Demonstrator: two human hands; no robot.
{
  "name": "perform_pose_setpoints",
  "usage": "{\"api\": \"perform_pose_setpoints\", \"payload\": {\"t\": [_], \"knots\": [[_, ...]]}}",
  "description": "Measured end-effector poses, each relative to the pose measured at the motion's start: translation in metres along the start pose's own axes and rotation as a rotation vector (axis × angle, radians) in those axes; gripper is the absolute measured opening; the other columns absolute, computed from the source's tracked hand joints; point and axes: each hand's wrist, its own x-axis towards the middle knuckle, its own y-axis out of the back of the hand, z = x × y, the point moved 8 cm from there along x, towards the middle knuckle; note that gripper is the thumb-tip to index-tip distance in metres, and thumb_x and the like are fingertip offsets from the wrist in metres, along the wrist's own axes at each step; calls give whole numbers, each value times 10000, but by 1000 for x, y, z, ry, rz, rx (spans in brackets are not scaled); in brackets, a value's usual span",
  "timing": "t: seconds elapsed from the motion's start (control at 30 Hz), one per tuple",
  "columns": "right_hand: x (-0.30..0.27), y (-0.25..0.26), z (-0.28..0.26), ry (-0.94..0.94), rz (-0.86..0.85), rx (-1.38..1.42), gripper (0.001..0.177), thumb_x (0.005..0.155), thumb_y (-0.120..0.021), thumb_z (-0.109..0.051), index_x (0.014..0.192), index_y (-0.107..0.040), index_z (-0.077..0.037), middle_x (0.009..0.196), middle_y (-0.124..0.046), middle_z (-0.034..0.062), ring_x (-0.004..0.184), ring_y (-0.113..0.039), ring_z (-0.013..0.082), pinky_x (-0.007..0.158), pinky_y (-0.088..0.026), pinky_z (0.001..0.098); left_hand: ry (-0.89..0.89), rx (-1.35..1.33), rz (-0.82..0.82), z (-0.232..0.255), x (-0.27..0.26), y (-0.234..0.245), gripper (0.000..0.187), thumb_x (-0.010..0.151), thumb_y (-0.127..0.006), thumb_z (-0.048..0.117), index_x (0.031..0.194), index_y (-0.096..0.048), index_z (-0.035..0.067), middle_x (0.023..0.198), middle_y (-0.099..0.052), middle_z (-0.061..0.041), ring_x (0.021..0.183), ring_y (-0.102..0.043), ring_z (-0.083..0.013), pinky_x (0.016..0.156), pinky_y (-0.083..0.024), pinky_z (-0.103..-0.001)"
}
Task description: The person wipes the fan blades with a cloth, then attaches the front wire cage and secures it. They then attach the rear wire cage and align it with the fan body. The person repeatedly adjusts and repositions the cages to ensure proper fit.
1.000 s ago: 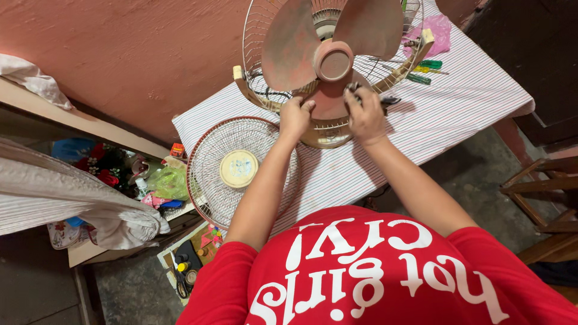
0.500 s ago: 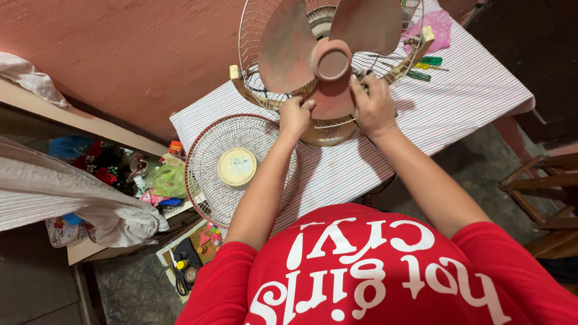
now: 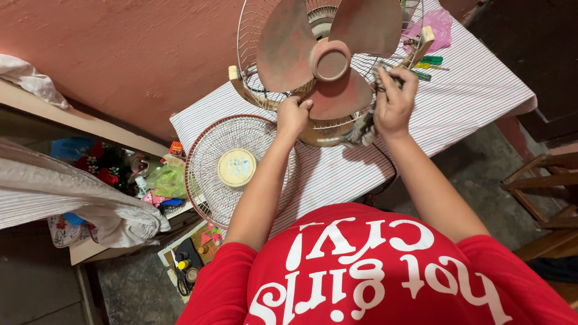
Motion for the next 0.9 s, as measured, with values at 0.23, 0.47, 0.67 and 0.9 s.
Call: {"api": "perform_pose_setpoints", "payload": {"t": [0.23, 0.47, 0.67, 0.9], "knots": [[6, -38, -11, 7, -121, 182, 361, 993, -721, -7, 1351, -677, -11, 1380, -621, 211, 1270, -622, 344, 1084, -505, 395, -21, -82, 23, -3, 0, -1, 288, 873, -734, 231, 1010, -741, -22, 897, -731, -250, 856, -726, -386, 799, -544, -434], [-15, -40, 44, -250, 37, 166, 167, 866, -843, 16, 976, -721, -13, 932, -732, 122, 826, -715, 260, 750, -561, 352, -18, -66, 34, 6, -7, 7, 268, 893, -724, 215, 1025, -744, -18, 904, -731, -255, 852, -717, -389, 795, -540, -434], [-61, -39, 16, 134, -96, -375, 178, 828, -791, -34, 867, -619, -57, 930, -624, 125, 879, -605, 320, 769, -519, 427, 4, -56, 57, 8, -13, 20, 249, 898, -720, 211, 1022, -749, -4, 886, -726, -253, 832, -700, -396, 776, -528, -445], [-58, 10, -4, 96, -83, -151, 161, 894, -781, -28, 971, -640, -32, 964, -614, 112, 878, -591, 307, 778, -494, 440, -25, 21, 31, 1, -1, 3, 280, 891, -756, 246, 919, -748, -32, 822, -702, -274, 799, -691, -420, 756, -523, -467]]}}
